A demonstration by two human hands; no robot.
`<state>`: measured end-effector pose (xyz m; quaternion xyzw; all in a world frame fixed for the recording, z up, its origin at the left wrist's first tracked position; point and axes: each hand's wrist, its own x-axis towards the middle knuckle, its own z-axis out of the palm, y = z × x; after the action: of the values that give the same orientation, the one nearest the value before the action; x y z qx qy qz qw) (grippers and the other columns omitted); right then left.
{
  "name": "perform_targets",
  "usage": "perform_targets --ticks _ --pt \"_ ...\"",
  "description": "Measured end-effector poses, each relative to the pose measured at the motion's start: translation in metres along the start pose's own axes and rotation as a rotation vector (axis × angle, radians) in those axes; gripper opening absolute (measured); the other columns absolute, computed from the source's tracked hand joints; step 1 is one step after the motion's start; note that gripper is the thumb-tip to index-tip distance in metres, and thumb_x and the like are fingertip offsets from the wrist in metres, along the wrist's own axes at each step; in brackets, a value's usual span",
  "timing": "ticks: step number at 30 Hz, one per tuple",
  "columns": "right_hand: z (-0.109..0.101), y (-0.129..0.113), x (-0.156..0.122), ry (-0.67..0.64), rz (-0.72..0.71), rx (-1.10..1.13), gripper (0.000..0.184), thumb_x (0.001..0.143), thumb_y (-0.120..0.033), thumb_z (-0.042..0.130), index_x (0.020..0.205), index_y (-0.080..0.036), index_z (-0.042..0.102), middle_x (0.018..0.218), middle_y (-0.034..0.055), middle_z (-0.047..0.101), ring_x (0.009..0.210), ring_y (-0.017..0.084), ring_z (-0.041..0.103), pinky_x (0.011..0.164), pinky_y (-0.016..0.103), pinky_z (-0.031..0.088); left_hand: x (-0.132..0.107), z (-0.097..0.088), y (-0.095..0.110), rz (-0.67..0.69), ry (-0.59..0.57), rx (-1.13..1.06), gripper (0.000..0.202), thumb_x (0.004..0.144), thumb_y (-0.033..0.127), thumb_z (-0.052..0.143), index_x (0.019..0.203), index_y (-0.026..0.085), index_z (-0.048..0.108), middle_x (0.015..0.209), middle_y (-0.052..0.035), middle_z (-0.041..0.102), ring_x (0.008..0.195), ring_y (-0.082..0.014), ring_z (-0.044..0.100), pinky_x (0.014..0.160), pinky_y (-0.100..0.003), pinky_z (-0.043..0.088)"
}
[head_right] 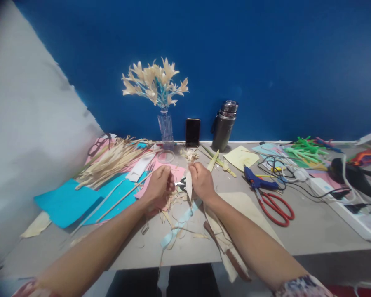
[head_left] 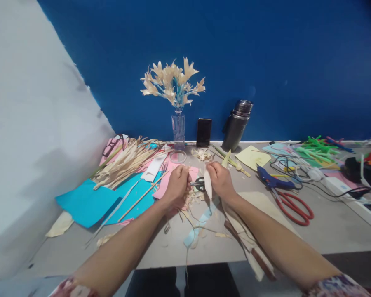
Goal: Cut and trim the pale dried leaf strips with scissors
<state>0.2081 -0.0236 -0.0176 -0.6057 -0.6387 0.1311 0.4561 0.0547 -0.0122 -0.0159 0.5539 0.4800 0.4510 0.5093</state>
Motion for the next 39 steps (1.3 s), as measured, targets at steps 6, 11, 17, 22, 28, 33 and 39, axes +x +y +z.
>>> perform_targets --ticks 6,11,17,22,28,33,39 --pt "0.003 -0.002 -0.002 -0.107 -0.063 -0.034 0.024 0.095 -0.035 0.045 0.088 -0.022 0.063 0.084 0.0053 0.070 0.078 0.022 0.062 0.070 0.028 0.040 -0.005 0.011 0.001 -0.035 -0.278 -0.089 0.042 0.077 0.055 0.064 0.066 0.019 0.046 0.053 0.0060 0.044 0.043 -0.0078 0.043 0.044 -0.022 0.035" --pt "0.005 -0.005 -0.001 -0.088 -0.060 -0.010 0.026 0.096 -0.038 0.043 0.084 -0.023 0.061 0.079 0.0043 0.068 0.076 0.021 0.062 0.068 0.027 0.039 -0.006 0.008 0.001 -0.014 -0.205 0.074 0.044 0.084 0.054 0.056 0.059 0.019 0.045 0.046 0.0051 0.042 0.039 -0.0086 0.038 0.040 -0.023 0.027" --pt "0.001 -0.014 0.003 0.015 -0.035 0.118 0.027 0.095 -0.037 0.044 0.079 -0.021 0.058 0.081 0.0034 0.067 0.077 0.019 0.060 0.072 0.027 0.041 -0.004 0.008 0.002 0.000 -0.274 -0.216 0.036 0.078 0.048 0.065 0.067 0.019 0.047 0.057 0.0046 0.046 0.048 -0.0086 0.046 0.047 -0.021 0.040" --pt "-0.009 -0.029 0.023 -0.149 0.090 0.250 0.031 0.089 -0.044 0.054 0.071 -0.020 0.058 0.068 0.0013 0.061 0.065 0.016 0.056 0.061 0.026 0.042 0.001 0.004 -0.001 -0.069 -0.221 -0.245 0.038 0.074 0.050 0.069 0.068 0.018 0.050 0.054 0.0045 0.049 0.043 -0.0080 0.047 0.043 -0.020 0.039" --pt "0.007 -0.039 0.041 -0.349 0.297 0.450 0.044 0.079 -0.059 0.063 0.066 -0.018 0.057 0.056 -0.0011 0.057 0.046 0.010 0.045 0.042 0.021 0.033 0.006 0.000 0.000 -0.048 -0.061 -0.254 0.034 0.076 0.048 0.064 0.070 0.018 0.051 0.050 0.0045 0.051 0.041 -0.0084 0.047 0.041 -0.019 0.039" --pt "0.037 -0.025 0.019 -0.280 0.229 0.522 0.048 0.076 -0.066 0.061 0.067 -0.019 0.051 0.052 -0.0050 0.049 0.046 0.010 0.043 0.043 0.022 0.033 0.005 0.000 -0.002 -0.029 0.044 -0.280 0.031 0.079 0.046 0.059 0.069 0.019 0.048 0.048 0.0056 0.047 0.038 -0.0097 0.045 0.040 -0.021 0.036" --pt "0.036 -0.005 0.008 -0.263 0.281 0.623 0.038 0.072 -0.054 0.069 0.073 -0.018 0.058 0.045 -0.0083 0.042 0.041 0.009 0.036 0.041 0.022 0.028 0.008 -0.004 -0.009 0.160 0.113 0.099 0.031 0.088 0.039 0.046 0.064 0.021 0.040 0.055 0.0046 0.042 0.051 -0.0116 0.042 0.051 -0.025 0.034"
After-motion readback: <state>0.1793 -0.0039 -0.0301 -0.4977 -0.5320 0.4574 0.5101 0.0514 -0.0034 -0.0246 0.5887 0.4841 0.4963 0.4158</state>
